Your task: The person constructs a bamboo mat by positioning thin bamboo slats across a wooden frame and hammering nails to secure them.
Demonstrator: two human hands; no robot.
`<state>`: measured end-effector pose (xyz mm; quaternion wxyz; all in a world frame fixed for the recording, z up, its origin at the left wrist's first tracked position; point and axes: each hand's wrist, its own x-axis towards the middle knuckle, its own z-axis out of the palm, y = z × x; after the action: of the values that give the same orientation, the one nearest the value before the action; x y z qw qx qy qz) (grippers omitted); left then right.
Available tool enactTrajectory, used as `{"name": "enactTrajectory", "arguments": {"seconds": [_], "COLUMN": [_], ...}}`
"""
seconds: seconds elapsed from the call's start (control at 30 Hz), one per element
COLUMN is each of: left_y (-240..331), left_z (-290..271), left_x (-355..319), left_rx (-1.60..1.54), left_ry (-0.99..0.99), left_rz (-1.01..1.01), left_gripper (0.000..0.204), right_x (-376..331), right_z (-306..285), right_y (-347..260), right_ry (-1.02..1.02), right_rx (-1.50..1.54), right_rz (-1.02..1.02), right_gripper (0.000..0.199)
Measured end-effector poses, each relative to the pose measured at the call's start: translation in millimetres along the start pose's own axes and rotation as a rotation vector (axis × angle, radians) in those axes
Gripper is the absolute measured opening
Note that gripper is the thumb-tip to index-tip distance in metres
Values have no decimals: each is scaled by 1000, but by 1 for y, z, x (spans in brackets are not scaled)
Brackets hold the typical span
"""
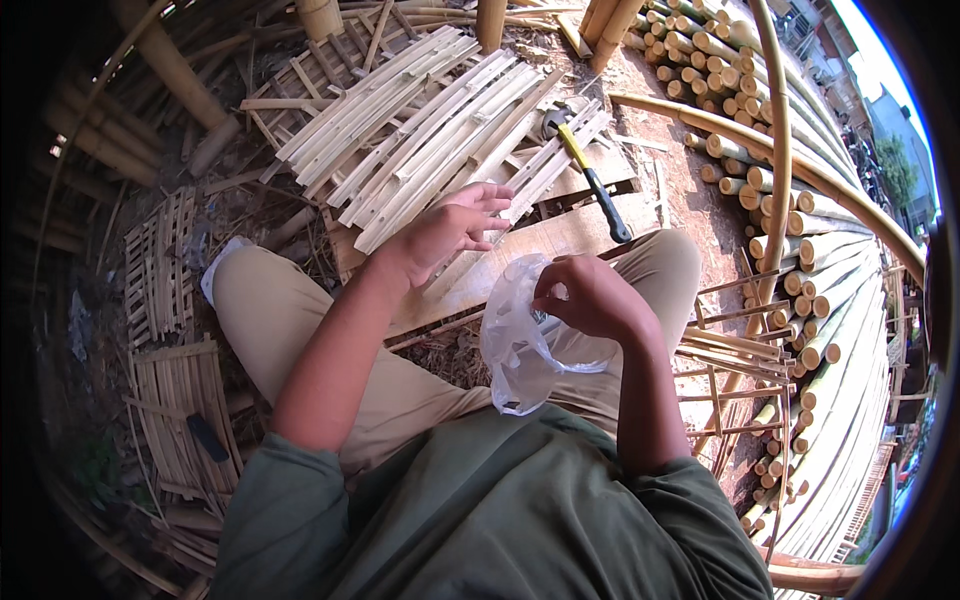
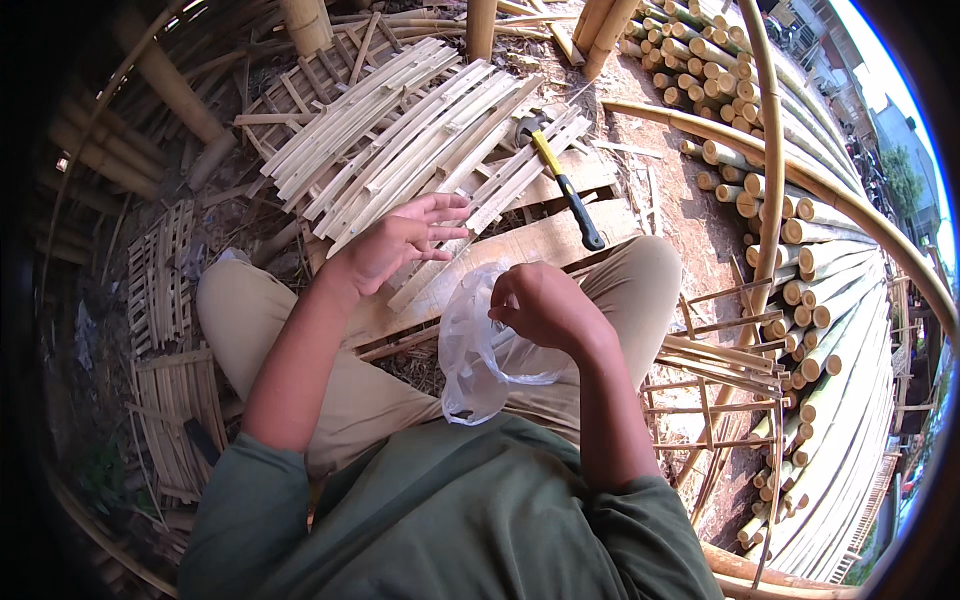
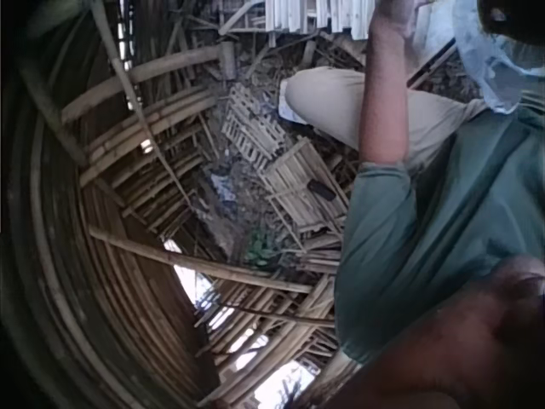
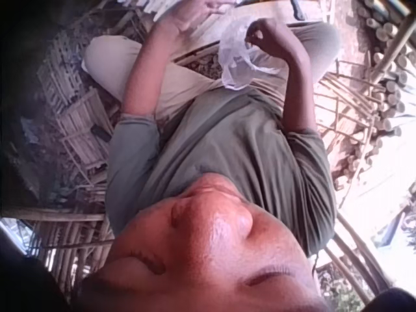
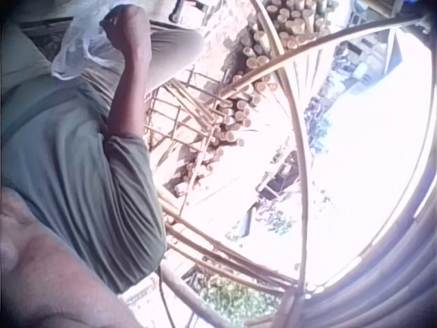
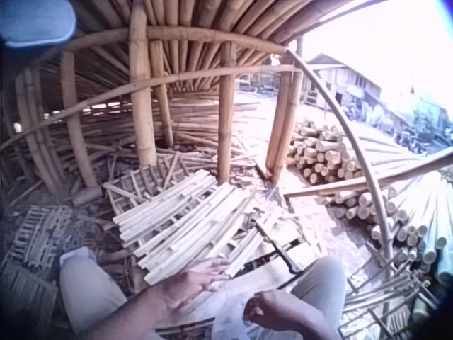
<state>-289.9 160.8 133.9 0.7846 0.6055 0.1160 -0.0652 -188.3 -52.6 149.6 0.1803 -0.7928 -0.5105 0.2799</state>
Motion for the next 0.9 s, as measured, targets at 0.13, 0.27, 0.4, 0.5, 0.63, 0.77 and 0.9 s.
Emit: {"name": "enactTrajectory", "arguments": {"seconds": [0.13,0.27,0.4,0.5,0.63,0.77,0.9], "left_y": [-5,-5,-1,-2,-3,-5,-6], "left_z": [-2,0,1,0,1,-1,-1], "left_x": [7,8,5,7,9,6,5], "left_rx": [13,42,62,71,70,96,122], "left_ry": [31,54,67,64,70,87,104], "left_rz": [-31,-44,-50,-41,-46,-57,-71], "left_gripper": [59,55,53,51,50,48,47], "right_x": [20,28,40,44,48,52,52], "right_z": [81,128,154,173,187,193,197], "right_y": [46,81,92,107,117,115,123], "right_ry": [-207,-220,-339,-374,-415,-447,-480], "right_rx": [-67,-38,-294,-289,-271,-435,-510], "right_rz": [27,-34,-71,-30,-22,-72,-161], "right_gripper": [15,13,16,15,13,14,16]}}
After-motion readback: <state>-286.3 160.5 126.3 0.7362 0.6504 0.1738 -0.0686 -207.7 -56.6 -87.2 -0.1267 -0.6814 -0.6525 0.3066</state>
